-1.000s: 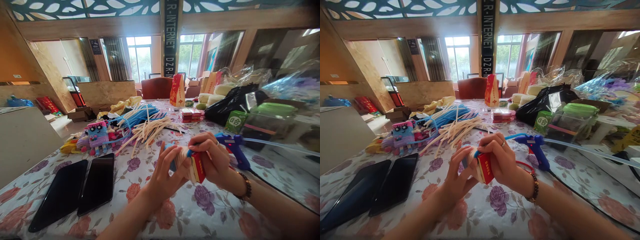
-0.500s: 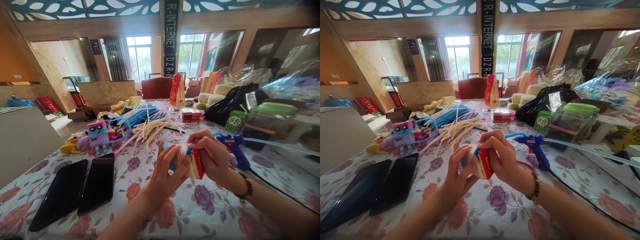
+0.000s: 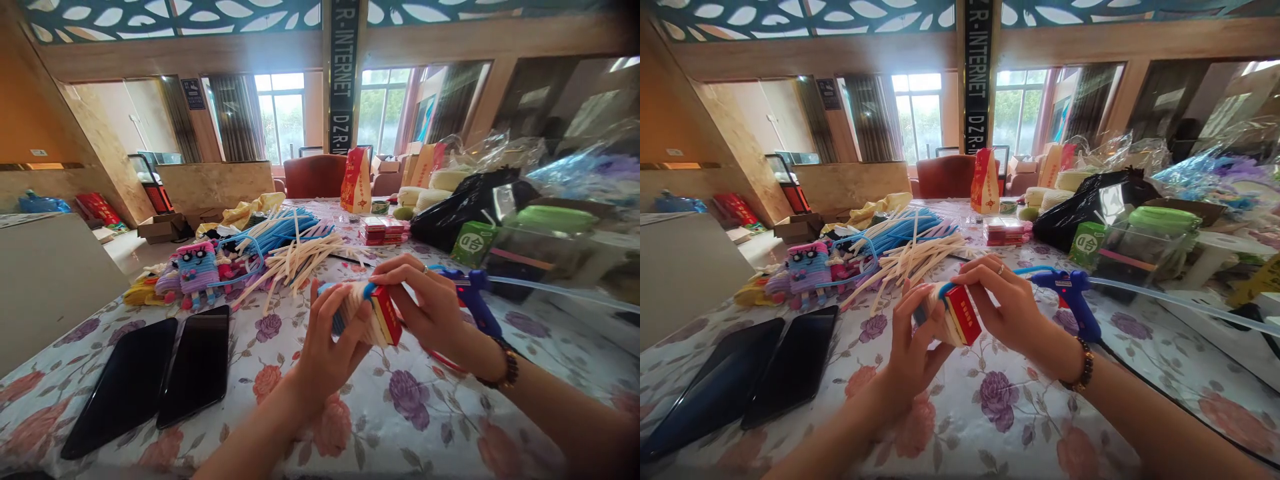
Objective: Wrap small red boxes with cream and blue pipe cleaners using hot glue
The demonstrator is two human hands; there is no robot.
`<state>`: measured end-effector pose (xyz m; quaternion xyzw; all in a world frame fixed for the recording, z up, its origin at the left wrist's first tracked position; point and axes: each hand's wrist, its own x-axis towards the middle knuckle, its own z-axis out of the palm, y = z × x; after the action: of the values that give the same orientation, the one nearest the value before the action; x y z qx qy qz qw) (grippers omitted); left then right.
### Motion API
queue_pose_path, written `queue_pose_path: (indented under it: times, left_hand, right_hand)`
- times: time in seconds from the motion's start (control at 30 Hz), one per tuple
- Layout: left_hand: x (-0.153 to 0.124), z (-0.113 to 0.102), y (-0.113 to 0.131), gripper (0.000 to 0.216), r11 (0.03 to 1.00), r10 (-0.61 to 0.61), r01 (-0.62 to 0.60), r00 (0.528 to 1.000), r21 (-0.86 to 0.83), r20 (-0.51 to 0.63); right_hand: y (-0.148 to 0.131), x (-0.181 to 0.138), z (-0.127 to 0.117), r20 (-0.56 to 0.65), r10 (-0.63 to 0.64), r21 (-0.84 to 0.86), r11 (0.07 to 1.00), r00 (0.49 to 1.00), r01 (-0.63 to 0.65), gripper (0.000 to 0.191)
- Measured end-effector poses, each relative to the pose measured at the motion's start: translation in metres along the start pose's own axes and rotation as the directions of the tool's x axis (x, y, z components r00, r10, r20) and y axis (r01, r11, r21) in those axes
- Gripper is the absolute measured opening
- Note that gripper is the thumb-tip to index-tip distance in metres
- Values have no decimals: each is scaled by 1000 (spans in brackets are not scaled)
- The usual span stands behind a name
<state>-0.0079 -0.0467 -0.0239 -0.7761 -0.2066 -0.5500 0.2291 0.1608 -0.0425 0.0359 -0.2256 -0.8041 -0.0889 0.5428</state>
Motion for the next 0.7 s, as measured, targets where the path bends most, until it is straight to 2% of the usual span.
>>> queue_pose_path:
  times: [0.17,0.3,0.4,0.57,0.7]
  left_hand:
    - [-1,0,-3,60,998,-55,54,998,-6,-24]
    - [-1,-1,-3,61,997,-82,82,996,11,-37]
    - [-1,-1,-4,59,995,-99,99,994,3,-46]
    - [-3,-1,-3,59,990,-141,140,990,-10,-29]
    - [-3,-1,-2,58,977,-210,209,978,-30,-14]
  right_hand:
    - [7,3,-9,174,-59,-27,998,983,65,28]
    - [7,7,-19,311,-10,-60,998,950,30,32]
    - [3,12,-22,339,55,-139,990,939,-8,25]
    - [-5,17,-20,347,259,-181,962,902,-206,15]
    - [-6,17,-21,453,393,-95,914,800,-395,21]
